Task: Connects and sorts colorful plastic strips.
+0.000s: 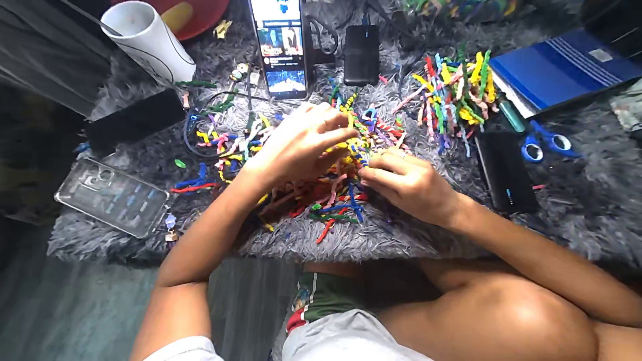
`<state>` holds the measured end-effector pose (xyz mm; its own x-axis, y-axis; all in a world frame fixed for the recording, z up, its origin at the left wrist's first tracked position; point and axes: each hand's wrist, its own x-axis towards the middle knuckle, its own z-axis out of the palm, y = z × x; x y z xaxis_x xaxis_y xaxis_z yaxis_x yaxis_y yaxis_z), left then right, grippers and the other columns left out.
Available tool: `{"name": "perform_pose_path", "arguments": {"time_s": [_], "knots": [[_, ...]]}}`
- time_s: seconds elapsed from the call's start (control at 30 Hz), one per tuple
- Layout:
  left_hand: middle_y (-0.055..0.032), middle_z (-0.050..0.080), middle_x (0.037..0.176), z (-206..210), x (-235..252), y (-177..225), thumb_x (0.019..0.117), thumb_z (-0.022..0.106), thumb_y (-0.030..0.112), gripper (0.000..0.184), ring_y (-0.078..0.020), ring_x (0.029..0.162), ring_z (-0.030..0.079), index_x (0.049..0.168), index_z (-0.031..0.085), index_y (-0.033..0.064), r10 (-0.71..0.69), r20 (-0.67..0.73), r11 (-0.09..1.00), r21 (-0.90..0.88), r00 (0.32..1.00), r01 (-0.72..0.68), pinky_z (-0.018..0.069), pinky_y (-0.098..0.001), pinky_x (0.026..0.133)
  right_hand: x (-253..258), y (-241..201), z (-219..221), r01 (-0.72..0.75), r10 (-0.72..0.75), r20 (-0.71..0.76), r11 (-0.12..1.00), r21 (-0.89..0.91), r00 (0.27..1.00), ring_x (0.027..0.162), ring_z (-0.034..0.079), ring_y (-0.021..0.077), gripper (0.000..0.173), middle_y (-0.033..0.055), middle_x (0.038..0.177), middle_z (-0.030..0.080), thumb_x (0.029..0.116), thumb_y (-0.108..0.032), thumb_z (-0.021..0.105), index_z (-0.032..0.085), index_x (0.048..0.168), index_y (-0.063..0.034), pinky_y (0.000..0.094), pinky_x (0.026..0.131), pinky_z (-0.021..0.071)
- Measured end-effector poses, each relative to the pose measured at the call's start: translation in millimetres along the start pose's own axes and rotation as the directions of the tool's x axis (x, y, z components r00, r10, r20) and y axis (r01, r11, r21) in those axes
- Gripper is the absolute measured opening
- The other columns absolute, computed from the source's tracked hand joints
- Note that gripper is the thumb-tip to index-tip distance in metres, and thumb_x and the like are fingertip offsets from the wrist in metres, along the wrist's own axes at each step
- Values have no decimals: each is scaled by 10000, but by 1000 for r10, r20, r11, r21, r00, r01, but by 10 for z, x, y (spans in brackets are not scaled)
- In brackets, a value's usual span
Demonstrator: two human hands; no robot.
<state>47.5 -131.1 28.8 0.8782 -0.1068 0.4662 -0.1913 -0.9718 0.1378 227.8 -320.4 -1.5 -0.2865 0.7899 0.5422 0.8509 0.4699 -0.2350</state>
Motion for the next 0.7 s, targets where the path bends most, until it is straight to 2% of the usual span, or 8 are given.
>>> {"name": "perform_pose_path", "arguments": {"time_s": [0.07, 0.13, 0.23, 0.3, 0.37, 0.47, 0.6, 0.7], "knots": [[-170, 706, 1166, 45, 19, 117, 978, 625, 237, 310, -304, 1064, 661, 1213, 732, 65, 33, -4, 995, -98, 999, -34, 509, -454, 909, 33, -48, -71, 59, -59, -61, 998, -5, 996, 901, 697, 257, 205, 142, 956, 727, 1011, -164, 637, 768, 1035, -9, 330, 771, 571], [-169, 707, 1161, 80, 23, 189, 978, 615, 199, 290, -293, 1083, 653, 1194, 739, 53, 59, -34, 982, -180, 998, -64, 506, -432, 919, 48, -82, -133, 97, -95, -127, 995, 9, 987, 895, 694, 242, 176, 148, 949, 726, 1003, -129, 647, 761, 1008, 5, 316, 776, 569], [-156, 718, 1111, 75, 35, 234, 1002, 559, 162, 252, -268, 1033, 652, 1118, 748, 43, 89, -67, 974, -204, 994, -101, 492, -395, 882, 46, -113, -211, 133, -122, -233, 991, 32, 965, 894, 709, 213, 132, 159, 949, 750, 967, -27, 655, 773, 1007, 17, 284, 801, 559], [-149, 725, 1039, 68, 41, 259, 1030, 535, 141, 232, -254, 968, 654, 1037, 737, 27, 104, -98, 975, -186, 990, -121, 480, -374, 841, 50, -144, -286, 141, -122, -269, 989, 53, 955, 921, 716, 190, 135, 151, 947, 755, 965, -10, 647, 771, 1009, 22, 264, 849, 563], [-132, 715, 941, 63, 43, 308, 1047, 529, 134, 233, -237, 904, 641, 1009, 726, 18, 110, -144, 974, -180, 984, -135, 464, -353, 820, 58, -182, -339, 123, -81, -310, 985, 118, 947, 930, 714, 156, 120, 131, 939, 754, 967, -21, 659, 760, 1014, 25, 245, 853, 564], [-118, 692, 820, 67, 43, 406, 1057, 528, 160, 252, -217, 824, 633, 974, 709, 6, 119, -256, 975, -152, 959, -162, 464, -322, 778, 77, -245, -395, 18, 77, -300, 954, 300, 951, 946, 687, 73, 127, 74, 970, 729, 979, -90, 687, 703, 1059, 9, 216, 862, 565], [-113, 664, 763, 113, 31, 466, 1023, 617, 188, 208, -215, 754, 609, 942, 681, 7, 174, -375, 979, -36, 910, -202, 456, -321, 738, 99, -263, -392, -40, 170, -264, 899, 436, 949, 965, 692, 57, 115, 39, 989, 740, 970, -100, 701, 723, 1013, 4, 228, 901, 574], [-114, 680, 796, 115, 8, 467, 1033, 609, 219, 238, -211, 786, 620, 942, 681, 12, 166, -398, 983, -7, 902, -184, 458, -318, 770, 110, -280, -416, -25, 151, -277, 911, 412, 949, 1000, 682, 69, 83, 53, 1026, 718, 950, -69, 720, 739, 1005, -9, 209, 894, 576]]}}
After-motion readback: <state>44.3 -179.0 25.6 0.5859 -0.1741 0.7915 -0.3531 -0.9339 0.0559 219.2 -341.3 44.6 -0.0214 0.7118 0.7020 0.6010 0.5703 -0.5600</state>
